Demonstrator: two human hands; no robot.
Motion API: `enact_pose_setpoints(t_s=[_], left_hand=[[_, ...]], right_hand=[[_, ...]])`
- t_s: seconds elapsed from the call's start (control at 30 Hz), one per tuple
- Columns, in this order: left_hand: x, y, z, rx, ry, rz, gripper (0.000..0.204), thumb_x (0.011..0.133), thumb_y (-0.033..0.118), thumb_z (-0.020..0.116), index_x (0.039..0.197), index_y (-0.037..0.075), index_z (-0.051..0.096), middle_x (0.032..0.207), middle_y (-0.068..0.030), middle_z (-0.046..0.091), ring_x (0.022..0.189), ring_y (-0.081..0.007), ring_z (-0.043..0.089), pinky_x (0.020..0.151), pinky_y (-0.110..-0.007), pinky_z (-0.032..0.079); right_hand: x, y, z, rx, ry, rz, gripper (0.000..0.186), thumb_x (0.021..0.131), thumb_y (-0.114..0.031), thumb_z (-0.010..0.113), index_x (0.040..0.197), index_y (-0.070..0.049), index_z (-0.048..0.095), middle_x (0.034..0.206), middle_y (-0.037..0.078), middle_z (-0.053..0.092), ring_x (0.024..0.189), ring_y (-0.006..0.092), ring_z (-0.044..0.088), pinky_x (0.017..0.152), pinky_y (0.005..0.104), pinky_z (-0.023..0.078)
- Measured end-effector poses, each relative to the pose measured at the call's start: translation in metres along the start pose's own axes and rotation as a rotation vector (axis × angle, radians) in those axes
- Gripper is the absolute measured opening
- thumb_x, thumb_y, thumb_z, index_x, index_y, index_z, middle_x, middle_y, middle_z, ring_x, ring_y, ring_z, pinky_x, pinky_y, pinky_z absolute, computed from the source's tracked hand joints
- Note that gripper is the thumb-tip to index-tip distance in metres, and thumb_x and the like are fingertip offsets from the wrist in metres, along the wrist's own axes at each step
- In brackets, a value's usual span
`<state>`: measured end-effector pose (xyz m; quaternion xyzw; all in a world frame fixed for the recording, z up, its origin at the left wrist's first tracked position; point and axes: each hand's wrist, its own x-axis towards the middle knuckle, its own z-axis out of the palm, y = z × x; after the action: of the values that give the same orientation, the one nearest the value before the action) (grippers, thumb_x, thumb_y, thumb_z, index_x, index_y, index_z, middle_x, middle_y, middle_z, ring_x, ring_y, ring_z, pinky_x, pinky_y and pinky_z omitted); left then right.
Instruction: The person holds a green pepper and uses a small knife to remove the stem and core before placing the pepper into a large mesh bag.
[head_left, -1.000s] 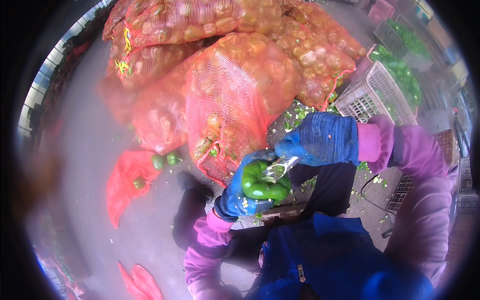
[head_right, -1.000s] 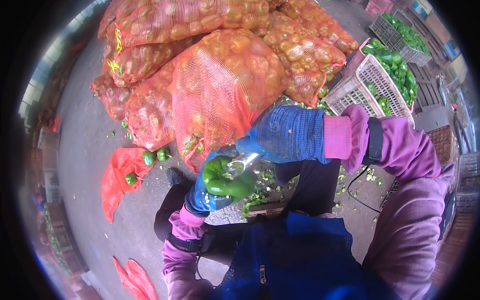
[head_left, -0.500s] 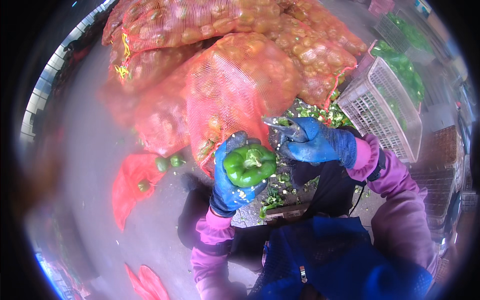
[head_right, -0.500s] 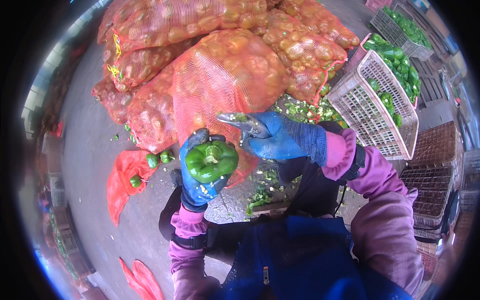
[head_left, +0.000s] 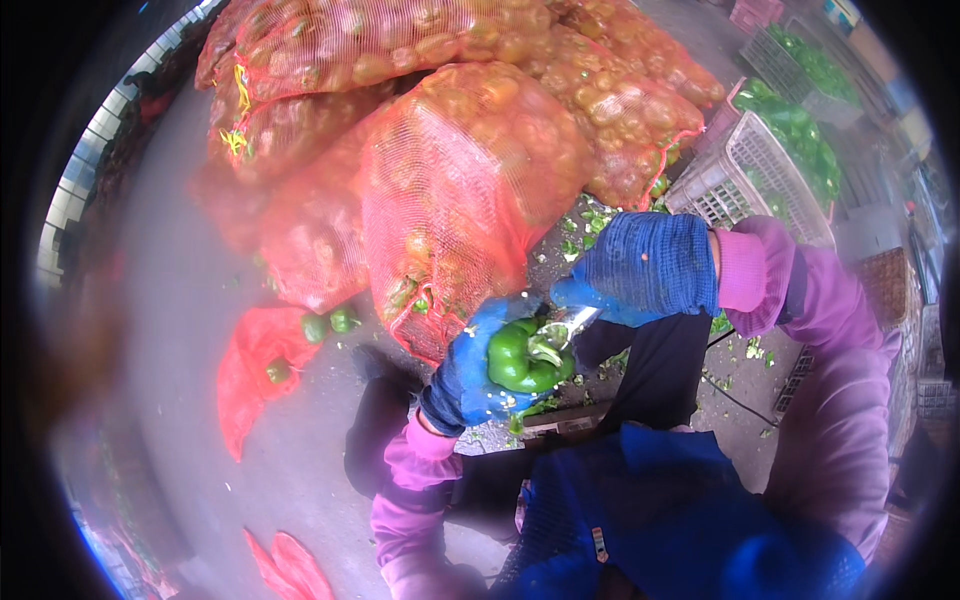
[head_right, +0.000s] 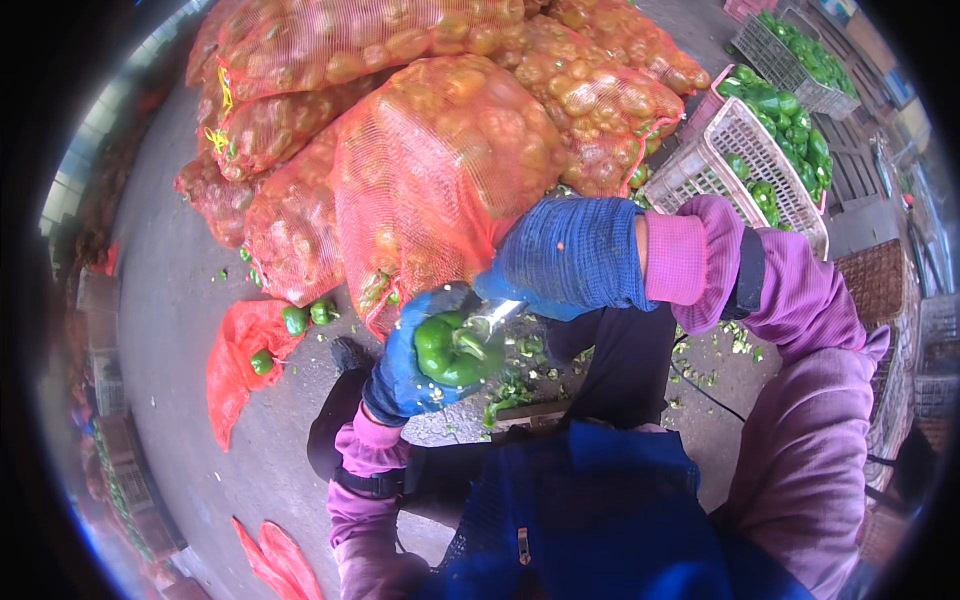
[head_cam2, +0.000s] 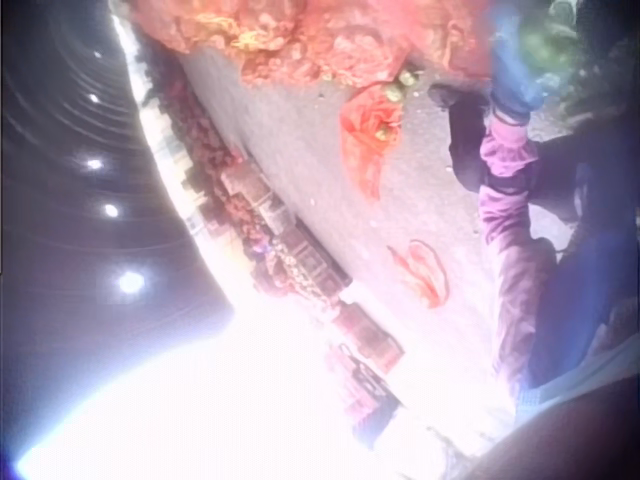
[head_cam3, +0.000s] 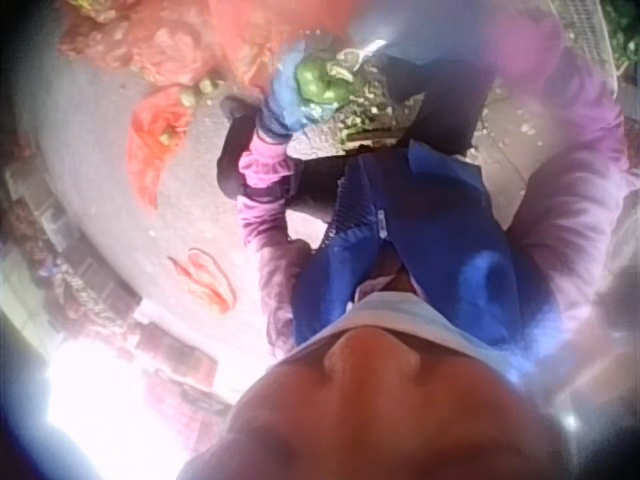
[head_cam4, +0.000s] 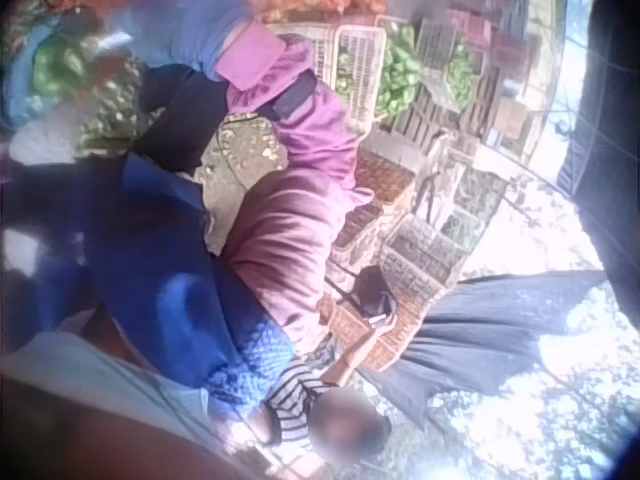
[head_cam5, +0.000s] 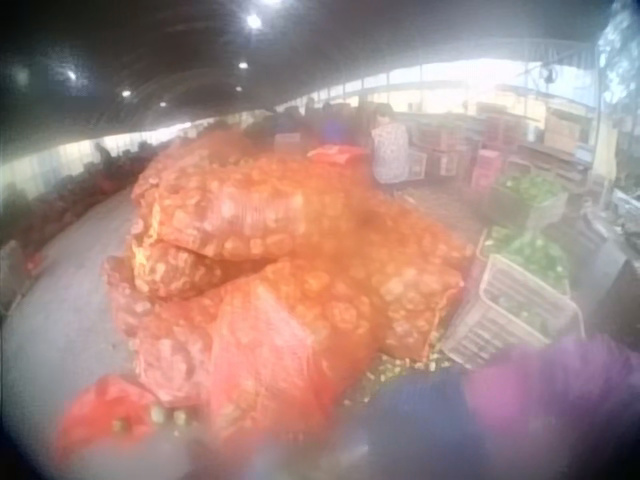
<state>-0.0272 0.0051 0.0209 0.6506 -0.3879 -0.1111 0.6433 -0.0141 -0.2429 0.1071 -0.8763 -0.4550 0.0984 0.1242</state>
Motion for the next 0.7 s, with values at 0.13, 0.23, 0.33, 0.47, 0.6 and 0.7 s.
enact_pose_setpoints(t_s=[0.13,0.23,0.33,0.47,0.6,0.7], left_hand=[[-0.007,-0.004,-0.003,-0.294,-0.2,-0.262,0.069,0.069,0.004,0.081,0.127,-0.003,0.045,0.111,-0.0122,0.058,0.102,-0.0207,0.058,0.09,-0.033,0.045],[0.008,0.018,-0.005,-0.307,-0.238,-0.299,0.072,0.066,0.005,0.083,0.128,-0.003,0.045,0.114,-0.0135,0.058,0.103,-0.0223,0.058,0.091,-0.034,0.046],[-0.009,0.007,0.001,-0.145,-0.011,-0.114,0.074,0.065,0.008,0.084,0.127,-0.003,0.046,0.115,-0.0144,0.058,0.103,-0.0236,0.059,0.091,-0.035,0.046],[-0.006,-0.011,-0.008,0.177,-0.033,0.147,0.068,0.071,0.006,0.079,0.127,0.001,0.041,0.119,-0.0179,0.055,0.106,-0.0278,0.058,0.092,-0.041,0.048],[-0.011,-0.027,0.0,0.151,0.227,0.005,0.068,0.07,-0.004,0.075,0.128,0.002,0.04,0.118,-0.0165,0.053,0.105,-0.0263,0.058,0.088,-0.038,0.05],[-0.012,-0.031,-0.002,0.154,0.261,0.034,0.073,0.067,-0.005,0.077,0.129,0.002,0.039,0.117,-0.0162,0.053,0.104,-0.026,0.058,0.087,-0.037,0.051]], right_hand=[[0.002,0.004,0.018,0.152,-0.042,0.002,0.034,0.076,-0.026,0.066,0.106,-0.011,0.059,0.079,0.016,0.063,0.075,0.0352,0.063,0.065,0.0439,0.05],[-0.006,-0.001,0.027,0.291,-0.069,0.046,0.033,0.082,-0.023,0.063,0.111,-0.01,0.057,0.082,0.015,0.063,0.073,0.0341,0.063,0.063,0.0413,0.05],[-0.007,0.0,0.043,0.585,-0.16,0.096,0.034,0.086,-0.02,0.064,0.116,-0.007,0.055,0.084,0.013,0.062,0.07,0.0248,0.062,0.063,0.0367,0.05],[-0.009,-0.012,0.061,1.064,-0.092,0.175,0.036,0.087,-0.029,0.062,0.118,-0.012,0.057,0.086,0.007,0.063,0.079,0.0179,0.061,0.07,0.0337,0.048],[-0.005,-0.015,0.064,1.534,0.165,0.259,0.044,0.089,-0.022,0.064,0.129,-0.011,0.052,0.088,-0.001,0.058,0.079,0.007,0.054,0.072,0.0241,0.047],[-0.001,-0.009,0.063,1.399,0.39,0.427,0.055,0.088,-0.015,0.063,0.139,-0.009,0.043,0.093,-0.001,0.058,0.085,0.0064,0.053,0.076,0.0233,0.047]])
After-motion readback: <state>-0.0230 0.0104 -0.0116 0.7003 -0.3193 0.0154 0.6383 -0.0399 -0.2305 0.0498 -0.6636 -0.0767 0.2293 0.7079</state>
